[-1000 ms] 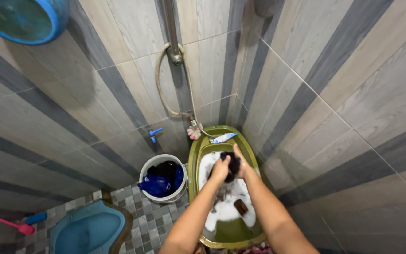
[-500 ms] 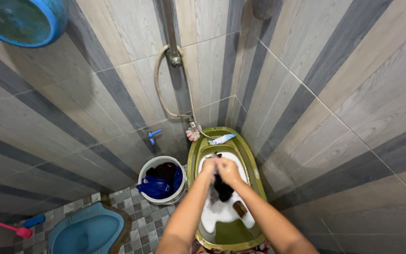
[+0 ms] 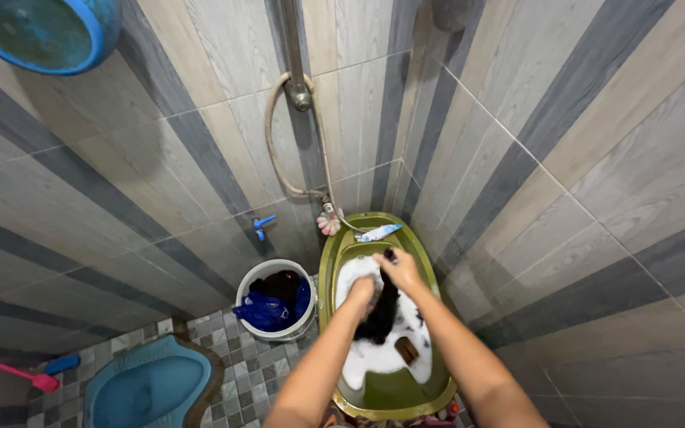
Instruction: The person hand washes several pieces of clothing in a green basin filled with soapy water. They scrub and rinse each item by hand, then place the washed clothes into a white bucket beside the basin. The person also uses a handheld shower head to add water to the basin during the process.
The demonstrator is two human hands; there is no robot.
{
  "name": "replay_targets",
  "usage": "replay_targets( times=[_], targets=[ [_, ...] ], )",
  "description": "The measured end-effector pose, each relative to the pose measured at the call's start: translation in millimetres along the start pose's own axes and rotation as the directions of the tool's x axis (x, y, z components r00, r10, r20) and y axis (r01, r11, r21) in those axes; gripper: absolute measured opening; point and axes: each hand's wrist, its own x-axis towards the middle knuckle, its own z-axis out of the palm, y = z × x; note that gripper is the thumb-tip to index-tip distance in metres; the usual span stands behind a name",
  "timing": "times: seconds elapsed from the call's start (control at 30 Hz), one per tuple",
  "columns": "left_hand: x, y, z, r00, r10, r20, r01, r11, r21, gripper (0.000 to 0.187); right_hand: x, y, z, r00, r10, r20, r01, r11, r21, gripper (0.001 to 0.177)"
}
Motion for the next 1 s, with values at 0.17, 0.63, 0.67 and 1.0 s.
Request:
replay_targets(
  times=[0.17, 0.63, 0.67, 1.0],
  targets=[
    [-3.7, -2.6, -17.7, 0.908, -0.182, 0.377, 0.374, 0.758, -0.534, 0.049, -49.1, 5.5, 50.7, 0.979, -0.134, 0.154, 0.152, 0.983, -0.107, 0.036],
    [-3.3, -13.2, -6.9, 0.998, -0.064, -0.013, 0.062, 0.993, -0.1, 0.077, 11.6, 30.4, 28.8, 0.751, 0.507, 0.423, -0.66, 0.559, 0.502, 0.02],
    [0.7, -6.5, -16.5, 0.987, -0.151, 0.048, 0.158, 0.953, -0.259, 0.078, 4.6, 28.8, 34.0, 0.841, 0.437, 0.319, -0.54, 0.709, 0.452, 0.015],
    [15.4, 6.6, -5.2, 0.997, -0.064, -0.045, 0.041, 0.915, -0.4, 0.052, -40.8, 26.2, 40.7, 0.981, 0.034, -0.192, -0.083, 0.964, -0.252, 0.058]
  ],
)
